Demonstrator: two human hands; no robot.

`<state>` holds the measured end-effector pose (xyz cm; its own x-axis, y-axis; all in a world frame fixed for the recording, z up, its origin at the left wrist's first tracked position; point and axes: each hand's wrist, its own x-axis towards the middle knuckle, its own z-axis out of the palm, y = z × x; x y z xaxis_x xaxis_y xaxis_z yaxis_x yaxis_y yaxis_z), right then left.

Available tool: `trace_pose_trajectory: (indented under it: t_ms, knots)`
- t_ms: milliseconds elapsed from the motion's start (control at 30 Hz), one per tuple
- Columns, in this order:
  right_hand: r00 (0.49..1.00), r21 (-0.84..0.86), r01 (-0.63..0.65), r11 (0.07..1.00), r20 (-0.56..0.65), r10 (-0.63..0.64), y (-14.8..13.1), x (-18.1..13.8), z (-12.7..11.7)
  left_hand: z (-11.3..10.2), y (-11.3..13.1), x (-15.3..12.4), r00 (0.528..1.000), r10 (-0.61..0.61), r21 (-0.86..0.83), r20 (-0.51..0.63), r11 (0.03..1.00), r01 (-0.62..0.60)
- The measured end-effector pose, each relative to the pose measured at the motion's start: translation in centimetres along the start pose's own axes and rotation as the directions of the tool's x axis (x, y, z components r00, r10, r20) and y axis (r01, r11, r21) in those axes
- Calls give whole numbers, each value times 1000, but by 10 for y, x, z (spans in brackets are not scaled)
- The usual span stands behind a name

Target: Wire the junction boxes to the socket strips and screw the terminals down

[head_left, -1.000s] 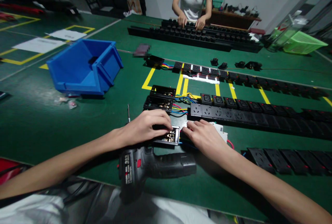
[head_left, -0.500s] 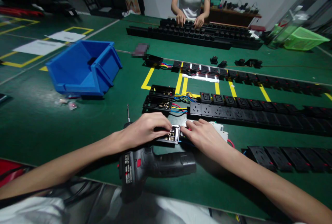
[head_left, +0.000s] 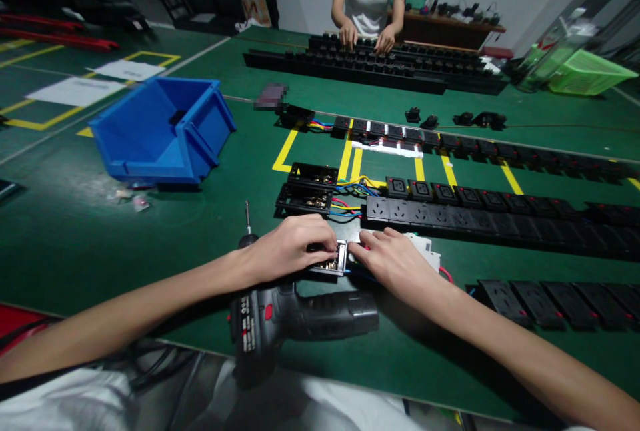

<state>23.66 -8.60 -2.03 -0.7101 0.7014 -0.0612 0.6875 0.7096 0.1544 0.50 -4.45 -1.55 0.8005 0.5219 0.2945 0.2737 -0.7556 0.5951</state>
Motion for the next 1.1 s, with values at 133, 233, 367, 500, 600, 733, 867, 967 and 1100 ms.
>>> trace_pose_trajectory:
  t_ms: [133,233,367,500,600,733,867,967,1100]
  knots:
    - [1000,22,-15,1000,2,15,0,-1,1,0,2,-1,998,41,77,46,996,-44]
    - [1000,54,-21,998,6,20,1,-1,1,-2,4,-2,996,51,131,80,989,-61]
    - [1000,85,-21,996,17,20,1,-1,0,-5,6,-5,993,38,163,109,985,-55]
    - [1000,79,-17,997,12,16,1,0,1,-8,8,-6,991,36,159,129,986,-57]
    - [1000,61,-13,998,-3,13,2,0,4,-10,8,-6,989,40,161,140,985,-63]
    - [1000,56,-8,998,-9,8,2,-1,5,-11,7,-5,988,26,157,152,986,-50]
    - [1000,60,-9,998,-8,10,2,-2,3,-12,8,-4,987,0,155,159,988,-25]
    - [1000,68,-12,998,-12,13,2,-1,3,-11,10,-5,990,-32,169,139,986,8]
    - [999,86,-17,996,-29,19,3,-1,5,-8,11,-5,993,-62,190,98,981,43]
